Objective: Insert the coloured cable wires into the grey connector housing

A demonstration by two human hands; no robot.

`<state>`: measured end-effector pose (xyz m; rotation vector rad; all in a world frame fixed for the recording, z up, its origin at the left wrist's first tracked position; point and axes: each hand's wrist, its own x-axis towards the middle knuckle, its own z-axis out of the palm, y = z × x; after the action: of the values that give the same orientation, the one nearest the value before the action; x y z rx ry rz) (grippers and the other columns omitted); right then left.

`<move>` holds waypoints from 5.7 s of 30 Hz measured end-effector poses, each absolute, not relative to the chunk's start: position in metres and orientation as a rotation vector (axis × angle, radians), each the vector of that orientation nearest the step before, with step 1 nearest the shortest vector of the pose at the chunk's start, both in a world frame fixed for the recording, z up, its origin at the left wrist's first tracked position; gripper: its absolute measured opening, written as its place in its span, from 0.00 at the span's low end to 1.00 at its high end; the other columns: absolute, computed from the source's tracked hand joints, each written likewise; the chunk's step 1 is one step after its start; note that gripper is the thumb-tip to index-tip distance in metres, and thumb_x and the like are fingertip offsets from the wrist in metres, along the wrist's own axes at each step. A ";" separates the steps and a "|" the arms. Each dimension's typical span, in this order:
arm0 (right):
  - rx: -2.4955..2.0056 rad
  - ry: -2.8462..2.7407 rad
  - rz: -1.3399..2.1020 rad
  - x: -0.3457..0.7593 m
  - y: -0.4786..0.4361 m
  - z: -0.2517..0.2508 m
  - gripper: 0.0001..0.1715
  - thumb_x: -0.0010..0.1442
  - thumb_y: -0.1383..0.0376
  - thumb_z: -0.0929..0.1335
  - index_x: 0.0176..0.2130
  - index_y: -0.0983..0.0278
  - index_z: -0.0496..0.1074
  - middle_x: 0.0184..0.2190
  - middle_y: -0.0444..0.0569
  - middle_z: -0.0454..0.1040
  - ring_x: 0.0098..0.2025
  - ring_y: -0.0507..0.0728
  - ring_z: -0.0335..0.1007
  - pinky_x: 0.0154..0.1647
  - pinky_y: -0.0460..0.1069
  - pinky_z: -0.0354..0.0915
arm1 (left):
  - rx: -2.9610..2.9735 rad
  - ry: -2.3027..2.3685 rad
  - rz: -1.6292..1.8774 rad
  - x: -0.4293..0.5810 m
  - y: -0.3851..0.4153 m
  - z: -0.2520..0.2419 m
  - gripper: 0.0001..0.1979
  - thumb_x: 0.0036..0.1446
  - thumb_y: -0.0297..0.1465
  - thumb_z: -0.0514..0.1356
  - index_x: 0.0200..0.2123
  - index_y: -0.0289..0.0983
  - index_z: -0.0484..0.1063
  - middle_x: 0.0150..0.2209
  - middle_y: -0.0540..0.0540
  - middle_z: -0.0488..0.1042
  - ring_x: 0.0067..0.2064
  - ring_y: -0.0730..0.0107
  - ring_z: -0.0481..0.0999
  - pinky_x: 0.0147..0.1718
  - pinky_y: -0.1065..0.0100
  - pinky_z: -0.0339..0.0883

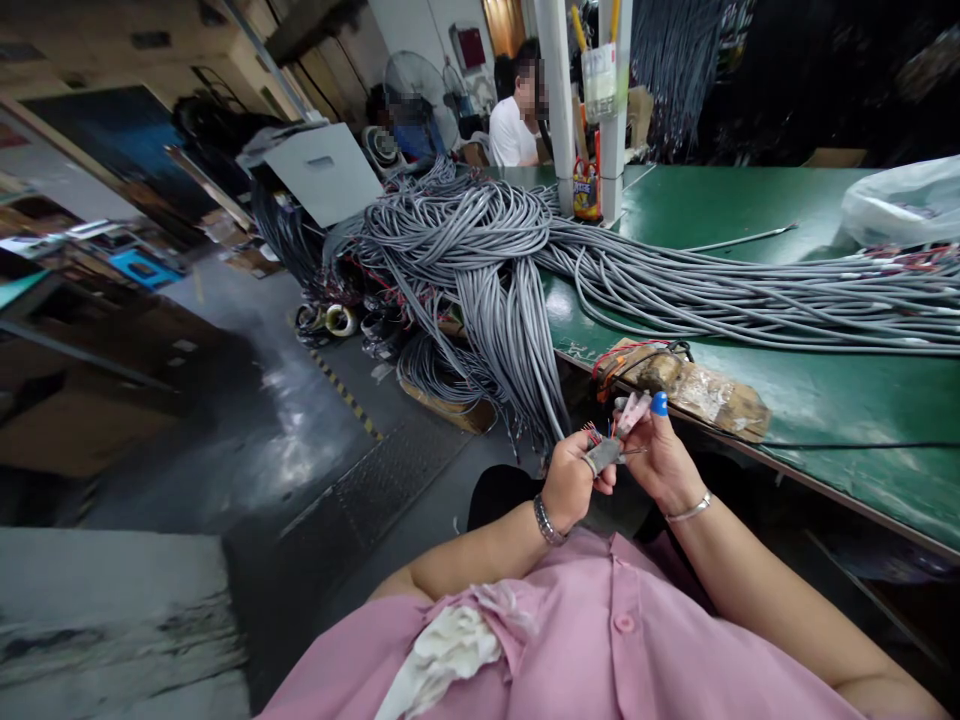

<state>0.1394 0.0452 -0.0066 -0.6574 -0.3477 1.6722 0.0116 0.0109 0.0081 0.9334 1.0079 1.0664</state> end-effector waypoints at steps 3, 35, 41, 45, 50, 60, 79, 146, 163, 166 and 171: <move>-0.646 -0.358 1.747 0.142 0.042 -0.004 0.28 0.53 0.40 0.69 0.34 0.60 0.76 0.31 0.45 0.77 0.29 0.52 0.69 0.30 0.46 0.68 | 0.969 0.998 1.060 0.005 0.004 0.006 0.18 0.49 0.45 0.65 0.27 0.34 0.69 0.16 0.52 0.69 0.16 0.78 0.64 0.14 0.75 0.58; -0.753 -0.394 1.520 0.137 0.048 -0.002 0.20 0.48 0.50 0.76 0.30 0.64 0.77 0.24 0.43 0.73 0.26 0.50 0.66 0.26 0.45 0.64 | 0.945 1.011 1.130 0.017 0.010 0.006 0.12 0.51 0.37 0.63 0.27 0.34 0.68 0.18 0.52 0.69 0.17 0.78 0.65 0.15 0.76 0.60; -0.742 -0.402 1.513 0.136 0.046 0.000 0.20 0.50 0.50 0.75 0.31 0.64 0.77 0.25 0.43 0.73 0.26 0.50 0.66 0.27 0.45 0.64 | 0.940 1.032 1.119 0.019 0.012 0.008 0.13 0.50 0.39 0.64 0.27 0.35 0.68 0.17 0.52 0.69 0.16 0.79 0.64 0.14 0.77 0.59; -0.740 -0.413 1.489 0.134 0.045 0.001 0.20 0.51 0.49 0.75 0.29 0.63 0.75 0.24 0.43 0.72 0.25 0.50 0.64 0.25 0.46 0.62 | 0.940 1.051 1.106 0.020 0.013 0.010 0.14 0.49 0.39 0.64 0.26 0.34 0.68 0.17 0.52 0.69 0.16 0.78 0.65 0.14 0.76 0.59; -0.756 -0.406 1.523 0.134 0.043 0.000 0.21 0.53 0.47 0.72 0.29 0.61 0.73 0.23 0.42 0.71 0.24 0.50 0.64 0.27 0.46 0.63 | 0.958 1.003 1.167 0.016 0.010 0.008 0.14 0.53 0.40 0.62 0.27 0.34 0.69 0.18 0.51 0.69 0.17 0.78 0.65 0.15 0.76 0.60; -0.637 -0.542 1.967 0.157 0.024 -0.003 0.19 0.54 0.49 0.73 0.36 0.61 0.76 0.33 0.46 0.75 0.30 0.51 0.68 0.35 0.47 0.68 | 0.959 1.001 1.171 -0.001 0.001 -0.003 0.14 0.52 0.41 0.64 0.28 0.35 0.70 0.18 0.52 0.69 0.17 0.78 0.65 0.15 0.76 0.61; -0.828 -0.744 1.749 0.162 0.018 -0.011 0.18 0.53 0.51 0.73 0.29 0.63 0.76 0.24 0.44 0.71 0.26 0.51 0.63 0.31 0.48 0.64 | 0.917 1.022 1.162 0.000 0.007 0.003 0.15 0.51 0.41 0.64 0.25 0.34 0.69 0.18 0.52 0.69 0.17 0.78 0.66 0.15 0.76 0.60; -0.904 -0.919 1.767 0.177 0.008 -0.013 0.14 0.57 0.55 0.72 0.38 0.61 0.74 0.29 0.43 0.70 0.27 0.49 0.62 0.35 0.50 0.67 | 1.027 1.041 0.987 -0.010 0.010 0.000 0.19 0.53 0.44 0.64 0.27 0.33 0.69 0.18 0.51 0.71 0.17 0.78 0.67 0.16 0.76 0.64; -0.902 -0.844 1.628 0.150 0.011 -0.001 0.10 0.57 0.60 0.72 0.30 0.62 0.70 0.23 0.40 0.64 0.24 0.49 0.57 0.29 0.46 0.60 | 1.032 1.021 1.027 -0.011 0.000 -0.005 0.19 0.52 0.45 0.65 0.29 0.33 0.70 0.20 0.50 0.72 0.19 0.75 0.71 0.20 0.73 0.68; -0.886 -0.866 1.646 0.150 0.004 -0.004 0.09 0.57 0.59 0.72 0.33 0.62 0.72 0.26 0.41 0.66 0.26 0.49 0.59 0.30 0.47 0.62 | 1.016 1.026 1.063 -0.010 0.002 -0.006 0.19 0.53 0.44 0.64 0.28 0.33 0.69 0.20 0.50 0.72 0.19 0.75 0.71 0.19 0.74 0.67; -0.993 -1.072 1.477 0.149 0.004 -0.004 0.09 0.55 0.60 0.73 0.33 0.63 0.74 0.27 0.43 0.70 0.28 0.50 0.62 0.31 0.47 0.60 | 1.132 0.968 0.961 -0.010 0.001 0.002 0.20 0.54 0.45 0.63 0.27 0.32 0.71 0.21 0.48 0.73 0.21 0.75 0.73 0.22 0.73 0.69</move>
<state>0.1487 0.0041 -0.0036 -0.9929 -1.0722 1.4772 -0.0101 0.0008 0.0017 1.1319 0.9677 0.9613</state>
